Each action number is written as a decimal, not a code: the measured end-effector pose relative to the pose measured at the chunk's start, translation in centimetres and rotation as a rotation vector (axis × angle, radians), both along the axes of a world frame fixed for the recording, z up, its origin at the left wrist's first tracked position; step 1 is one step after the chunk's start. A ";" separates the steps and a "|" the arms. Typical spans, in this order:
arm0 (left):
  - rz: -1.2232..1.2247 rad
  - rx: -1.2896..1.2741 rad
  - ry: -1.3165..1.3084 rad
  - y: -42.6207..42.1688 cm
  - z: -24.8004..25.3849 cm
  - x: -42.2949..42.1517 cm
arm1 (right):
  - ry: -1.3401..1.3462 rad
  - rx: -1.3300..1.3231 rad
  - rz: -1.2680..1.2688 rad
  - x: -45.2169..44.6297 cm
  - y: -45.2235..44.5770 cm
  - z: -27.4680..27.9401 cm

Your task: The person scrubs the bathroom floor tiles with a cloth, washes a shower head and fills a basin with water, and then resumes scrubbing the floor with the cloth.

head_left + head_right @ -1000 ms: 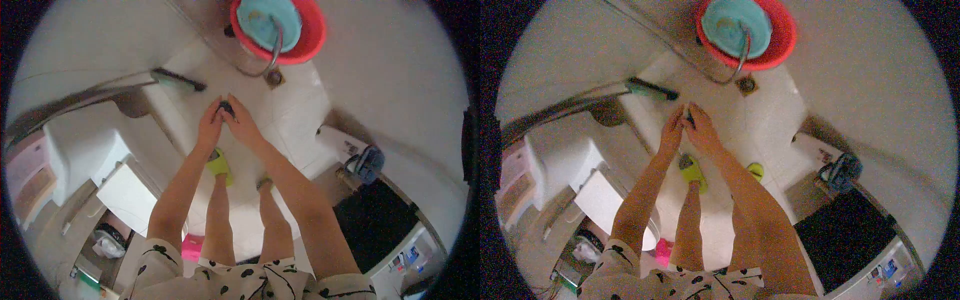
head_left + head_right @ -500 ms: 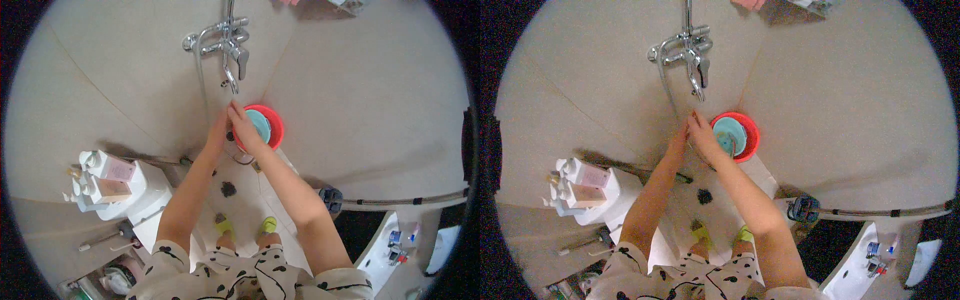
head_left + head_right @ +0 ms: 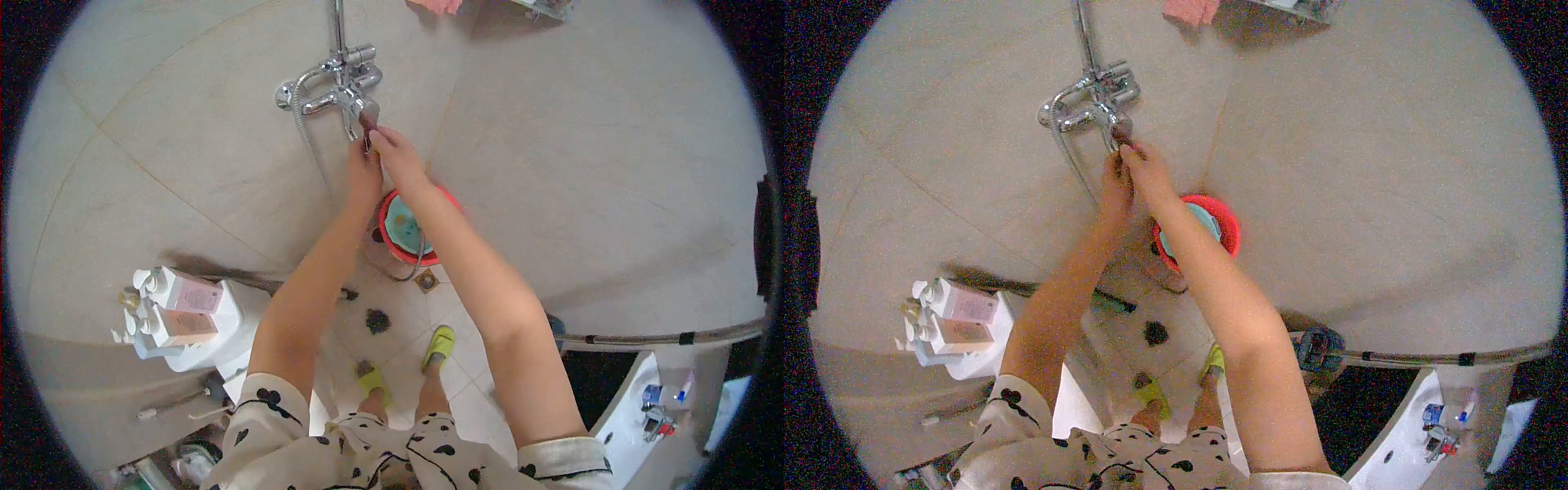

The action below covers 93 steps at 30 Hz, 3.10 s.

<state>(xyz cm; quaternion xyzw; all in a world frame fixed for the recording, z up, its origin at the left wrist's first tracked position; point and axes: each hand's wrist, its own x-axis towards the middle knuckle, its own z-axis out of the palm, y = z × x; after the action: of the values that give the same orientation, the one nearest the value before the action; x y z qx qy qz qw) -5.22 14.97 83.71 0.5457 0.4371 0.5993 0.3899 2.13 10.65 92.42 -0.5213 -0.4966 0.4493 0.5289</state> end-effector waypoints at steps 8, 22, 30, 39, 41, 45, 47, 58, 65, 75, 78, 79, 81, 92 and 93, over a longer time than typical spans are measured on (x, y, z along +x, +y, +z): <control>0.053 -0.041 0.007 -0.5 2.6 0.7 | -0.084 0.088 0.130 1.0 5.4 -4.3; 0.256 -0.095 -0.026 -2.6 4.8 2.6 | 0.104 0.195 0.060 0.6 3.8 -2.6; 0.256 -0.160 -0.024 -2.7 4.4 2.5 | -0.001 0.181 0.100 1.7 3.0 -1.0; 0.085 -0.370 -0.017 -6.3 -11.7 7.2 | -0.069 0.053 -0.093 4.1 0.9 -21.3; -0.020 -0.520 0.045 -7.1 -17.7 9.2 | -0.022 -0.180 -0.079 7.5 -0.4 -26.7; -0.166 -0.686 -0.244 -7.7 -30.4 13.8 | 0.032 -0.400 -0.195 12.9 -2.2 -38.3; -0.234 -0.751 -0.058 -7.5 -34.8 15.3 | -0.011 -0.415 -0.210 15.6 -2.4 -43.0; -0.352 -0.747 0.529 -2.8 -46.8 21.0 | -0.081 -0.564 -0.205 22.7 -0.1 -56.2; -0.468 -0.794 0.619 -2.7 -48.6 21.3 | 0.105 -0.705 -0.199 23.4 -0.4 -55.5; -0.729 -0.958 0.013 -9.3 -38.7 18.9 | 0.650 -0.646 -0.518 25.3 -4.8 -46.1; -0.686 -1.103 -0.197 -9.1 -36.1 21.4 | 0.557 -0.557 -0.651 25.6 -7.7 -41.8; -0.674 -1.062 -0.186 -9.7 -35.4 22.9 | 0.483 -0.531 -0.671 26.0 -8.6 -40.2; -0.666 -1.017 -0.194 -10.2 -34.1 26.0 | 0.323 -0.490 -0.680 27.2 -10.2 -37.7; -0.926 -1.051 -0.649 -7.0 -16.6 37.8 | -0.168 -0.329 -0.699 33.0 -14.1 -24.1; -0.913 -1.104 -0.722 -7.0 -15.5 38.5 | -0.196 -0.338 -0.671 34.1 -14.4 -23.8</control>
<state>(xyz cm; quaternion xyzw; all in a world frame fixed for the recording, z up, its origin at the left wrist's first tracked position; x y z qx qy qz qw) 33.27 7.99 68.20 0.1715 0.2510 0.2174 0.9275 36.26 -3.71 68.63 -0.7752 -0.2655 0.2749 0.5031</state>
